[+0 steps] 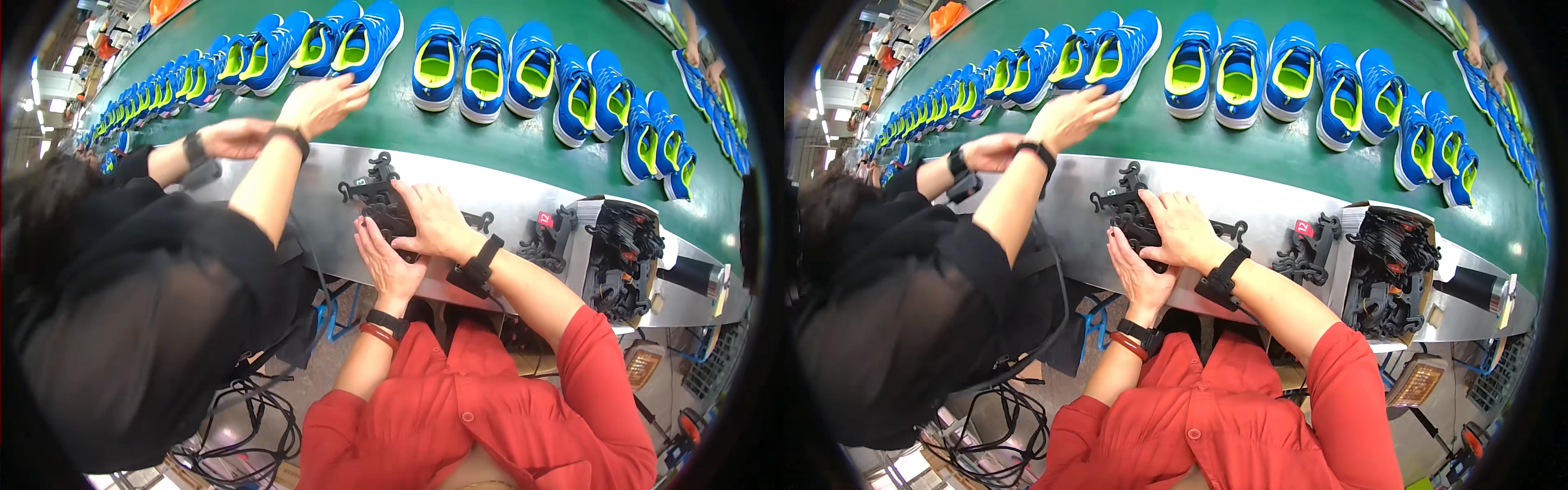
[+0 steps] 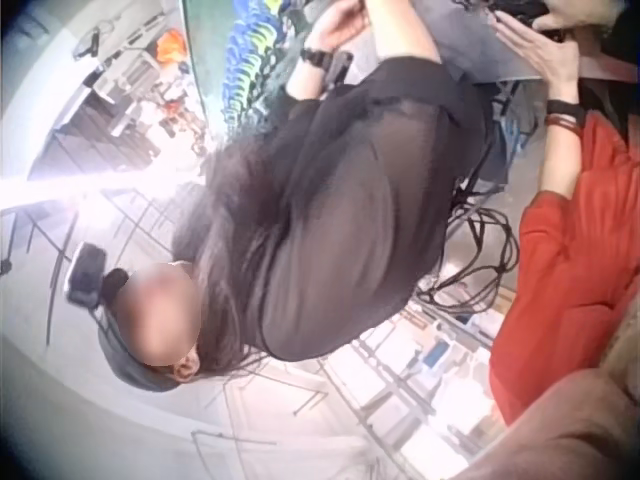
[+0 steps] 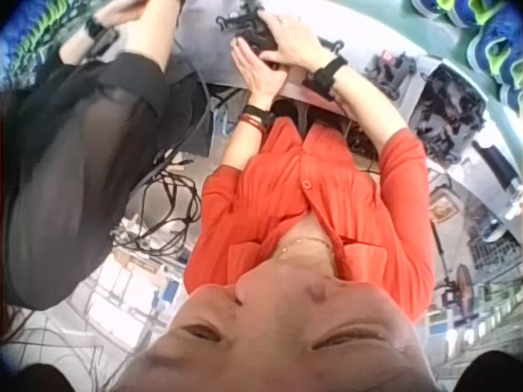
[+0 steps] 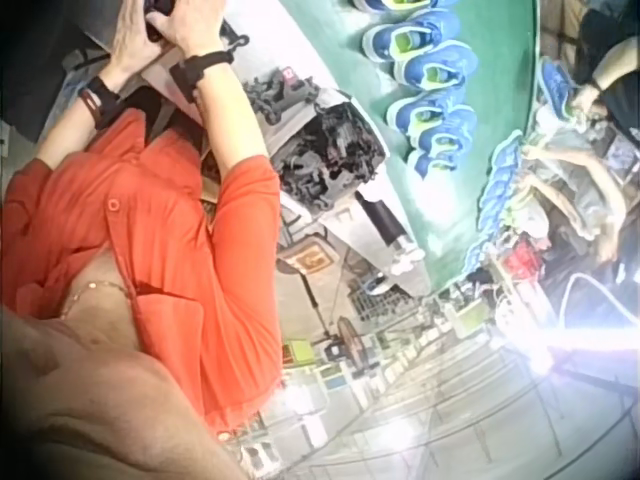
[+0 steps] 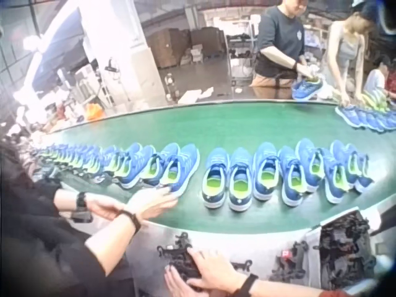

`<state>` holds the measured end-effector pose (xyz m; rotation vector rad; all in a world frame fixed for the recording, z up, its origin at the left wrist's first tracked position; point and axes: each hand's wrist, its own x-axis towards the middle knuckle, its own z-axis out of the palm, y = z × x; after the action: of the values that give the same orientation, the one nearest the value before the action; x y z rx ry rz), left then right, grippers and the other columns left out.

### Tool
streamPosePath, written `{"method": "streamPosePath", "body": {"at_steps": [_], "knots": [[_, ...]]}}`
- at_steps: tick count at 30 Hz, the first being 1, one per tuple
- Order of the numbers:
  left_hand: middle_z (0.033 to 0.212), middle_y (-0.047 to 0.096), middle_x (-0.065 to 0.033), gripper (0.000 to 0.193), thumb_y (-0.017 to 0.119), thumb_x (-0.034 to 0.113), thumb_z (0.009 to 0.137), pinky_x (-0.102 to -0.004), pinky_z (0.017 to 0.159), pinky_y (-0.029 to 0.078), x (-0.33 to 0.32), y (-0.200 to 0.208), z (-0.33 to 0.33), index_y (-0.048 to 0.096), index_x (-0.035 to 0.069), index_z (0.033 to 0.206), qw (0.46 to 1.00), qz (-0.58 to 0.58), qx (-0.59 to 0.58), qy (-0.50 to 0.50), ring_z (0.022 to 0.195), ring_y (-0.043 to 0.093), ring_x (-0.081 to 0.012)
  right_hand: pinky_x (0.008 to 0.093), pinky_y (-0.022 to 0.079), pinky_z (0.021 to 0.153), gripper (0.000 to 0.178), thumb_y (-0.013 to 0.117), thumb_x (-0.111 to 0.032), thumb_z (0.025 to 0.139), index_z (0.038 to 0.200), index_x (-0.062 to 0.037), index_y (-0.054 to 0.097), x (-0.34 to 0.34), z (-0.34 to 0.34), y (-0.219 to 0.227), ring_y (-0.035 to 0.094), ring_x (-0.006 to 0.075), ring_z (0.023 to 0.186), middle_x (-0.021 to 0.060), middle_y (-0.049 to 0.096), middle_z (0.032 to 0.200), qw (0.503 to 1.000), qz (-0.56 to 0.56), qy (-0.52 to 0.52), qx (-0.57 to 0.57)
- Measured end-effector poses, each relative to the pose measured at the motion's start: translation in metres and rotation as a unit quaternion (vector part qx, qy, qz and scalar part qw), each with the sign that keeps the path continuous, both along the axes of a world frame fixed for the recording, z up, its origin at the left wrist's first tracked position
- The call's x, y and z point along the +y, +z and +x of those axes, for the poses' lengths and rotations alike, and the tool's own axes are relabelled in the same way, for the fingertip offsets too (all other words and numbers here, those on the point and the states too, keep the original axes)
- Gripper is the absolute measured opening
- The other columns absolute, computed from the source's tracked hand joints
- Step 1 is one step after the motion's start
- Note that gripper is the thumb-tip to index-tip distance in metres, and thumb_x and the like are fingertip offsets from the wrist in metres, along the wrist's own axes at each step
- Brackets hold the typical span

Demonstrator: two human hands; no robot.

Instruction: Insert shoe laces or clips into shoes on an assembly line conveyor.

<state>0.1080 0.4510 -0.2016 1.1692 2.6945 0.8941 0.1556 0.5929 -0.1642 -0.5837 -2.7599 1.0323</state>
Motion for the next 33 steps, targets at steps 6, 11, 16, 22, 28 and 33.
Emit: {"method": "streamPosePath", "body": {"at_steps": [6, 11, 16, 22, 28, 33], "knots": [[0.145, 0.023, -0.0311, 0.116, 0.083, 0.033, 0.06, -0.0555, 0.113, 0.019, 0.009, -0.008, 0.003, 0.013, -0.002, 0.146, 0.997, 0.049, -0.061, 0.02, 0.135, 0.025, -0.0453, 0.046, 0.046, 0.084, 0.102, 0.084, -0.032, 0.06, 0.138, 0.0042, 0.03, 0.008, -0.003, -0.01, 0.058, 0.0425, 0.091, 0.0261, 0.06, 0.101, 0.999, -0.03, -0.003, 0.038], [0.14, 0.027, -0.0318, 0.118, 0.086, 0.032, 0.059, -0.0547, 0.108, 0.026, 0.014, -0.011, 0.005, 0.015, 0.0, 0.146, 0.995, 0.067, -0.072, 0.035, 0.129, 0.031, -0.0474, 0.0465, 0.049, 0.083, 0.106, 0.084, -0.03, 0.061, 0.142, 0.0041, 0.023, 0.013, -0.005, 0.004, 0.06, 0.0444, 0.092, 0.0281, 0.062, 0.099, 0.995, -0.092, -0.002, -0.044], [0.138, 0.027, -0.0301, 0.118, 0.087, 0.032, 0.058, -0.051, 0.104, 0.032, 0.023, -0.009, 0.009, 0.016, 0.001, 0.147, 0.992, 0.094, -0.082, 0.021, 0.124, 0.035, -0.0463, 0.0461, 0.05, 0.082, 0.111, 0.083, -0.025, 0.062, 0.145, 0.0028, 0.015, 0.02, -0.002, 0.012, 0.062, 0.0456, 0.092, 0.0307, 0.062, 0.101, 0.988, -0.142, -0.012, -0.063], [0.139, 0.026, -0.0262, 0.116, 0.086, 0.026, 0.057, -0.0499, 0.105, 0.032, 0.03, -0.01, 0.005, 0.019, 0.006, 0.148, 0.98, 0.167, -0.108, 0.014, 0.127, 0.033, -0.0433, 0.0422, 0.051, 0.083, 0.118, 0.085, -0.028, 0.061, 0.148, 0.0008, 0.009, 0.024, -0.004, 0.021, 0.063, 0.0434, 0.096, 0.0309, 0.061, 0.107, 0.974, -0.196, -0.054, -0.102], [0.138, 0.03, -0.0247, 0.103, 0.08, 0.019, 0.061, -0.0478, 0.105, 0.033, 0.035, -0.01, 0.006, 0.025, 0.005, 0.147, 0.966, 0.222, -0.133, 0.024, 0.125, 0.036, -0.0407, 0.0384, 0.049, 0.087, 0.121, 0.086, -0.023, 0.061, 0.147, 0.0041, 0.006, 0.026, -0.003, 0.002, 0.064, 0.0408, 0.099, 0.0301, 0.062, 0.106, 0.971, -0.213, -0.076, -0.084], [0.137, 0.033, -0.0268, 0.08, 0.064, 0.021, 0.075, -0.0472, 0.108, 0.03, 0.032, -0.018, 0.008, 0.031, -0.001, 0.144, 0.949, 0.261, -0.174, 0.039, 0.126, 0.036, -0.0417, 0.0376, 0.048, 0.092, 0.12, 0.086, -0.023, 0.061, 0.144, 0.0111, 0.007, 0.021, -0.002, 0.01, 0.062, 0.0395, 0.105, 0.0315, 0.06, 0.113, 0.958, -0.249, -0.107, -0.099]]}}
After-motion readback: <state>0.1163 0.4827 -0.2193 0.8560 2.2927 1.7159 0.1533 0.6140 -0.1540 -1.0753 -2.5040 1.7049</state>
